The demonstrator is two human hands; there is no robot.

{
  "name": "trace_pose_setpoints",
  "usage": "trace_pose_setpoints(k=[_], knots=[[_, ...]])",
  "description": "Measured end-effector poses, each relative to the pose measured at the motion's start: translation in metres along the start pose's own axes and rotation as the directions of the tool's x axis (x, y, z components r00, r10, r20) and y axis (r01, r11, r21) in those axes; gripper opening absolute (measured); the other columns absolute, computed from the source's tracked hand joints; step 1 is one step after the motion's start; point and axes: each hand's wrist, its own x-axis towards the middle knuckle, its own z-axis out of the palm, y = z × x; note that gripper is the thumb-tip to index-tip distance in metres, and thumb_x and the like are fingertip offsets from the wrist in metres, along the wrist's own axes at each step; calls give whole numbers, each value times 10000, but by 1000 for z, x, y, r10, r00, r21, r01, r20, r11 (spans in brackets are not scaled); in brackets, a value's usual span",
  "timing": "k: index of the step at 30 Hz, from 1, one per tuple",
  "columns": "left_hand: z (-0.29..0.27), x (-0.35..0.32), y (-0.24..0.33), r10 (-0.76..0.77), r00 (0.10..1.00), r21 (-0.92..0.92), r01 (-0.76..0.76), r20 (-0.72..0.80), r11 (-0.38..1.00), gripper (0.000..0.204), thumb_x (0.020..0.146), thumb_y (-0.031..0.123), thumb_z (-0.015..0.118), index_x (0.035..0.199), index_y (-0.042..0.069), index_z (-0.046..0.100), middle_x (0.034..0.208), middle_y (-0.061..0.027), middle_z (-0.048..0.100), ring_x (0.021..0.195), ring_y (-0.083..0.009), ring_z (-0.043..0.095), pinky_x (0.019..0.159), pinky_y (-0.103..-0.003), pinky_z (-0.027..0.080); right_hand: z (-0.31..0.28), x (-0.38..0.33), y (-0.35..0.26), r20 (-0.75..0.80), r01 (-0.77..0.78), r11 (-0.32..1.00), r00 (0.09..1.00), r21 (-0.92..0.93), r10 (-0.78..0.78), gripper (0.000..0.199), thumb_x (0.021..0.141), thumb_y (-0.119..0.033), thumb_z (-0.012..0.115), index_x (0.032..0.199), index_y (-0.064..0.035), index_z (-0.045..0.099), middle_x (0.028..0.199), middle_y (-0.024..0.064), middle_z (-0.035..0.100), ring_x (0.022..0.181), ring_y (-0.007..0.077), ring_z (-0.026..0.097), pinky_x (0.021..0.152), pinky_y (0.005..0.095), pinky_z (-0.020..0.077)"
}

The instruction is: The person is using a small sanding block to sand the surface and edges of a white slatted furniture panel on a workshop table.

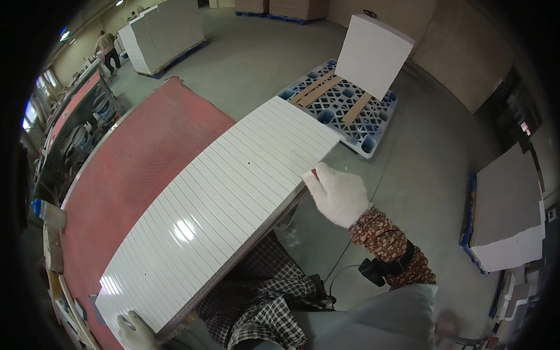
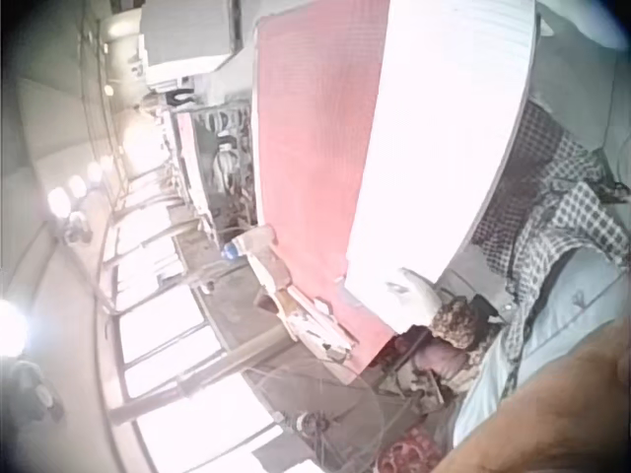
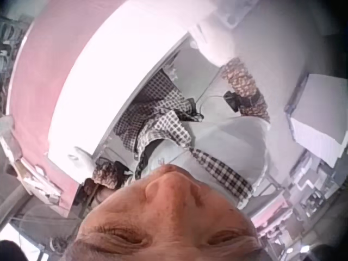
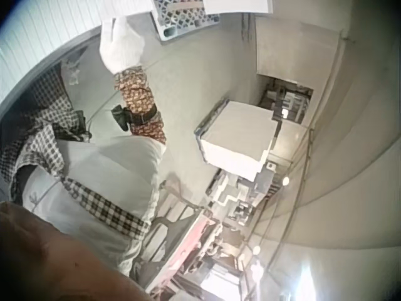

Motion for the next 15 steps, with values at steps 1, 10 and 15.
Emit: trace_pose_setpoints(k=[1,10,15], knots=[[1,2,4,-8,1000,-3,8,10,1000,589,1028,468,584,1282,-62,630,1163,-259,690,1056,-370,660,946,-436,520,1,0,-3,35,-1,1000,999,-11,2,368,1067,-384,502,978,-47,618,710,159,681,691,360,693,677,480,541],[23,18,18,-120,992,120,116,29,986,643,1019,403,591,1446,-71,511,1499,-337,478,1382,-466,479,1166,-493,374,-1,15,-4,140,27,982,990,-185,-1,344,1067,-342,493,985,-25,602,682,156,678,664,369,690,667,498,542],[20,21,22,-159,986,149,150,56,977,632,1021,378,601,1496,-22,485,1554,-323,421,1455,-459,399,1206,-509,326,-3,25,-8,196,96,978,979,-184,-60,311,1057,-314,501,989,-26,599,721,172,686,681,375,688,660,505,536]])
